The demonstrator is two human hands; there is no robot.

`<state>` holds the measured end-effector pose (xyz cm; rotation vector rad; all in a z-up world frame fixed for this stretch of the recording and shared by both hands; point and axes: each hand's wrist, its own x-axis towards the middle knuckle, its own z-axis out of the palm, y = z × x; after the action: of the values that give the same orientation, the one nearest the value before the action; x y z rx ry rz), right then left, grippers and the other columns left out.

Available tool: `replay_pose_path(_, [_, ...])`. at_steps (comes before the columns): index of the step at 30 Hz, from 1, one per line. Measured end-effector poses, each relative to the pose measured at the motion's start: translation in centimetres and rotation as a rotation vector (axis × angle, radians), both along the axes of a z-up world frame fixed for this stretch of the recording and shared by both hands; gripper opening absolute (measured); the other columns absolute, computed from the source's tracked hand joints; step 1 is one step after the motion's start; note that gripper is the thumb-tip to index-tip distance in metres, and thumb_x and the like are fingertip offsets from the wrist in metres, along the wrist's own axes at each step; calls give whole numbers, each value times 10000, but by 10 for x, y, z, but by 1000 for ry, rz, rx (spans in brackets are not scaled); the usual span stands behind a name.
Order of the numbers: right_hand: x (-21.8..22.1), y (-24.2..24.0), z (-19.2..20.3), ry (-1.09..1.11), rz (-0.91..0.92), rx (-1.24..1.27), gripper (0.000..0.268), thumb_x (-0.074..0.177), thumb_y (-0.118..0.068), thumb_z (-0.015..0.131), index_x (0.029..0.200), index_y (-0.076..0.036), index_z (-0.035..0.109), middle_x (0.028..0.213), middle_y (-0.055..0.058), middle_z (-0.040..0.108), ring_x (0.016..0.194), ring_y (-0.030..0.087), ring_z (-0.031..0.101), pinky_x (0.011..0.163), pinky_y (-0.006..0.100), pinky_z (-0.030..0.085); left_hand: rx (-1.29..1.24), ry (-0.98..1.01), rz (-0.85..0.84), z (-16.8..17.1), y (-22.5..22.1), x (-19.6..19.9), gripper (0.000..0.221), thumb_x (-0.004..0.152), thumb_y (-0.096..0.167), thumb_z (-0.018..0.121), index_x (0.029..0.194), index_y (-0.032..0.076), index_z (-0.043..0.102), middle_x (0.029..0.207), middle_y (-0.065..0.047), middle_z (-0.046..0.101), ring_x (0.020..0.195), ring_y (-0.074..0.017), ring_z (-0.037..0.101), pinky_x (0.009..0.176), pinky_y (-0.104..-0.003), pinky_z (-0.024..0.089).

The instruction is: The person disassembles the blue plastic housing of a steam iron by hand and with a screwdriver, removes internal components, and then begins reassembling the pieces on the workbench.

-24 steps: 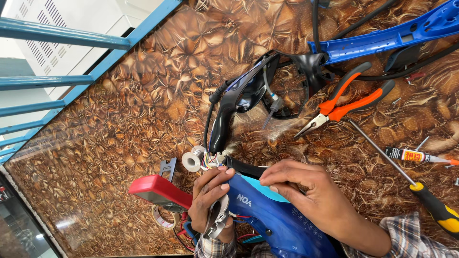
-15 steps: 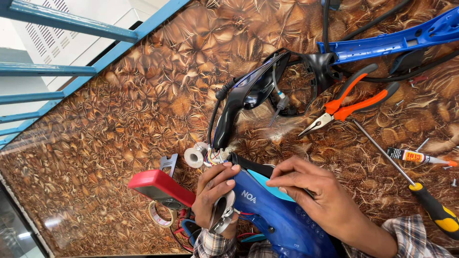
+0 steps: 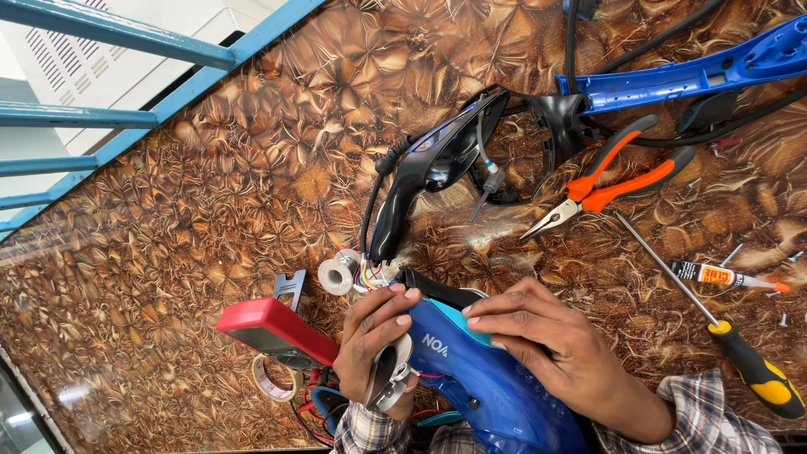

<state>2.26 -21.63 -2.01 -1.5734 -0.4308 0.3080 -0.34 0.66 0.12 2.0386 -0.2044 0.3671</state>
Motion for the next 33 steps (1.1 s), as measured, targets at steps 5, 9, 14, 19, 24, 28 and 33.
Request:
replay_pose_path(5, [-1,0,-1,75,-30,26,246,985,-182,598,1159,-105,754,1216,76,779,1061,214,716,1011,384,476,-48,4,-7,-5,3,-3,490,1060,555,551,1172,88,650,1170,-265,726,1206,-371,681,1076,-478,577])
replay_pose_path(9, [-4,2,1,57,-60,8,220,965,-156,627,1134,-105,757,1200,65,777,1054,222,679,959,346,553,-10,-5,-56,-4,1,2,473,1064,529,551,1206,85,635,1196,-245,724,1223,-365,669,1082,-493,575])
replay_pose_path(14, [-10,0,-5,28,-137,-95,240,967,-220,621,1110,-97,771,1243,76,768,1111,237,709,995,387,506,140,9,-38,4,-15,14,428,1044,439,534,1169,41,630,1214,-216,727,1185,-393,697,1034,-507,614])
replay_pose_path(19, [-4,-10,-17,87,-125,-119,277,972,-240,611,1160,-95,753,1298,75,745,1111,241,664,1016,407,502,259,136,-145,9,-24,32,396,1010,343,536,1172,-10,617,1235,-225,711,1168,-409,678,1030,-522,564])
replay_pose_path(24, [0,-14,-29,105,-134,-77,278,971,-251,628,1164,-95,754,1297,76,745,1162,267,660,1017,423,504,321,202,-138,9,-34,40,362,992,308,544,1136,-18,609,1207,-222,715,1132,-406,678,991,-517,558])
replay_pose_path(28, [3,-16,-32,126,-120,-48,283,972,-247,628,1171,-86,748,1291,78,740,1133,266,634,995,418,530,444,230,-94,5,-38,38,423,1002,366,488,1176,3,619,1230,-175,714,1179,-378,651,1022,-496,533])
replay_pose_path(33, [8,-20,-30,88,-107,-59,313,985,-227,604,1217,-59,729,1297,75,734,1113,267,612,996,408,531,526,268,-105,5,-41,40,504,1005,425,422,1219,15,622,1266,-152,699,1218,-368,619,1056,-486,504])
